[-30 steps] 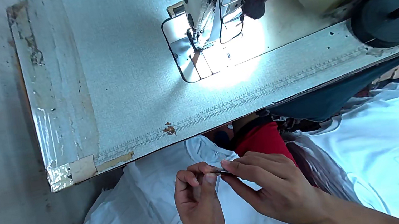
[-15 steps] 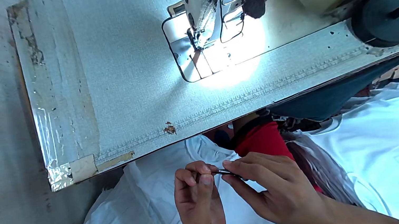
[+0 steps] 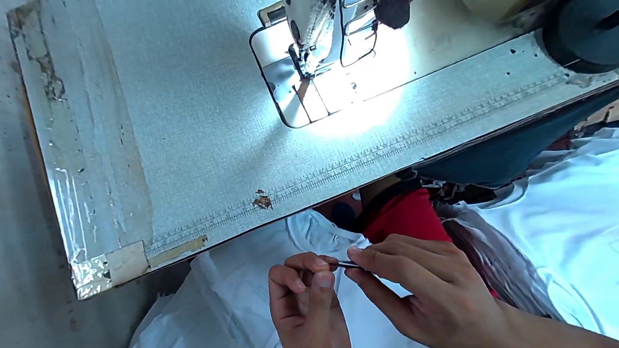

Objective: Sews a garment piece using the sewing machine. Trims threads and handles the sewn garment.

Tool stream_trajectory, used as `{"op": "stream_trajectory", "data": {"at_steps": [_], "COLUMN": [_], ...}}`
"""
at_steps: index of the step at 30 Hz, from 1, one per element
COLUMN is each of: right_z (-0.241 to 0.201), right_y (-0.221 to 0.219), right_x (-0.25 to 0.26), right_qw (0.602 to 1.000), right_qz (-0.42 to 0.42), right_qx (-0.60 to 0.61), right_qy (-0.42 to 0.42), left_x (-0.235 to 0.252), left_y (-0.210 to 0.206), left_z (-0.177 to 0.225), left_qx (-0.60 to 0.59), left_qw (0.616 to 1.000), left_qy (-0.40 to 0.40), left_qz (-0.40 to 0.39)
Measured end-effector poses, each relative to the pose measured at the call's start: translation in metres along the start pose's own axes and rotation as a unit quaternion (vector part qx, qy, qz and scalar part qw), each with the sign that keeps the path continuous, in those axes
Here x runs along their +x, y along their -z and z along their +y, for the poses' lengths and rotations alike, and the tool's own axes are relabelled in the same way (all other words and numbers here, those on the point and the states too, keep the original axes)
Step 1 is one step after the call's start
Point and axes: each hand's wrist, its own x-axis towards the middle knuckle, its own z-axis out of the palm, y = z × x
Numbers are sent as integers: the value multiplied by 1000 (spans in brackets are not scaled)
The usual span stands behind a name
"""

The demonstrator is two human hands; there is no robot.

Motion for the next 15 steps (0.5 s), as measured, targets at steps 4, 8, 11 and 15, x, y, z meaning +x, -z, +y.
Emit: {"op": "stream_trajectory", "data": {"at_steps": [4,8,11,15], "right_z": [0,0,-1,1], "right_y": [0,0,-1,-2], "right_x": [-1,-2,-2,-2], "right_qw": [1000,1000,1000,1000], "right_qz": [4,1,2,3], "right_qx": [-1,-6,-16,-18], "right_qy": [3,1,0,6], "left_x": [-1,-2,-2,-1], "left_y": [-1,-2,-1,-1], "left_z": [0,-1,-2,-3], "left_qx": [-8,-5,2,8], "left_qw": [1000,1000,1000,1000], "left_qy": [1,1,-3,-5], "left_qz": [4,9,12,12]}}
